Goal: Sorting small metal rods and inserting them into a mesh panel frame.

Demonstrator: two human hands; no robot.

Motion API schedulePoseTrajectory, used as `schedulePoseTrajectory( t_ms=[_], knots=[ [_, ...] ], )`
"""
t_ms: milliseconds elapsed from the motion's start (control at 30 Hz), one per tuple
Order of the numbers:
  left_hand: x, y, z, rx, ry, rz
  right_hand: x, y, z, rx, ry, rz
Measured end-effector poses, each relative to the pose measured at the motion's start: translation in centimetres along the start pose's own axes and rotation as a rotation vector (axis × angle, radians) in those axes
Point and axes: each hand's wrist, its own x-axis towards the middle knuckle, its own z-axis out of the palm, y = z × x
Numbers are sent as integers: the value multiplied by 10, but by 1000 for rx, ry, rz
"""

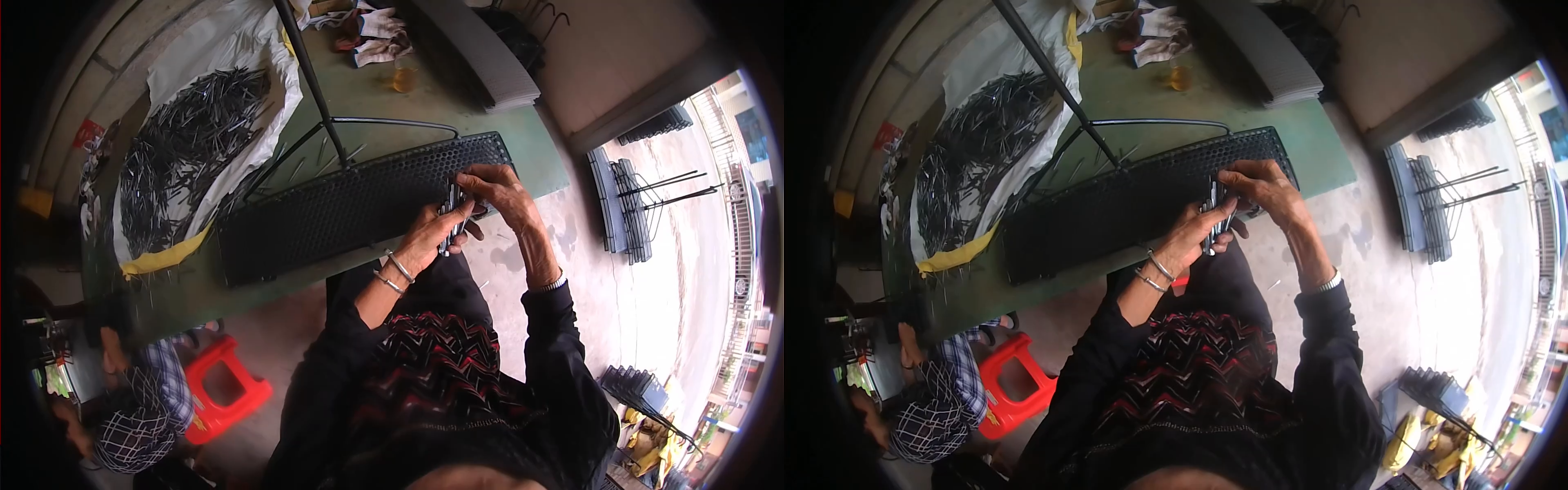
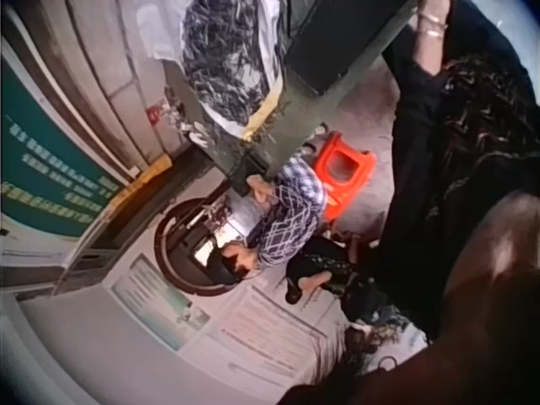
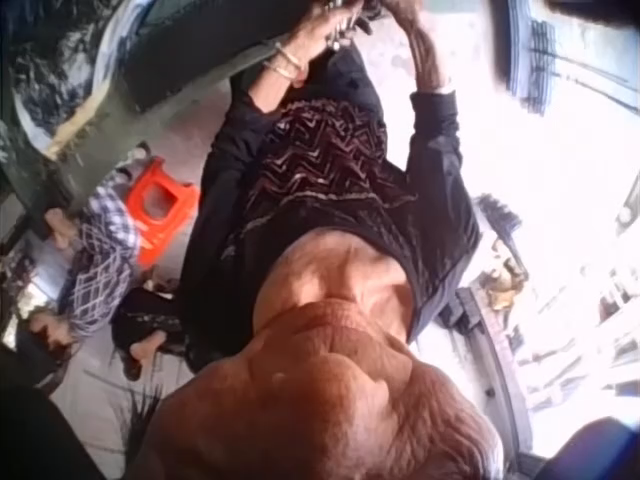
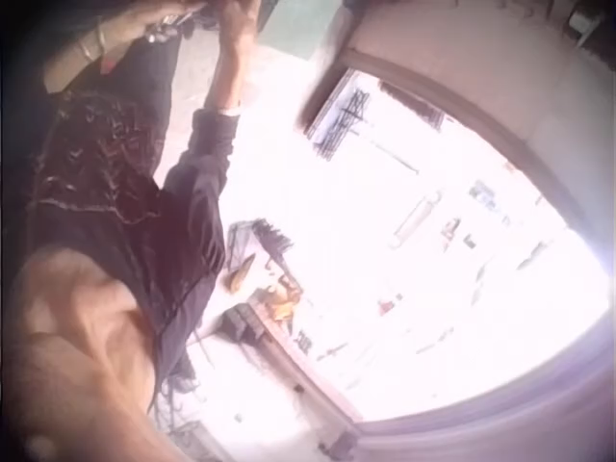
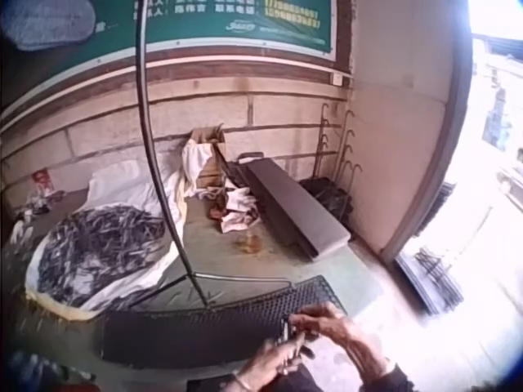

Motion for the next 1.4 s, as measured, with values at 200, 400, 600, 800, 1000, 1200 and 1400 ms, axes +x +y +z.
schedulePoseTrajectory(
  t_ms=[200,400,600,800,1000,1200,1400],
  knots=[
    [-2,8,-11,-11,-35,-17,13,5,4,146,-85,34],
    [0,14,-16,-30,-43,-35,29,20,3,355,-168,43],
    [0,12,-18,-93,-21,-61,25,9,8,346,-138,23],
    [-2,19,-19,72,-17,-99,26,2,7,181,-178,4],
    [3,18,-19,-93,28,-72,39,14,9,308,-116,17],
    [6,11,-24,-127,72,-36,34,1,12,249,16,37],
    [1,18,-22,-75,93,-26,41,17,5,298,-91,7]
  ],
)
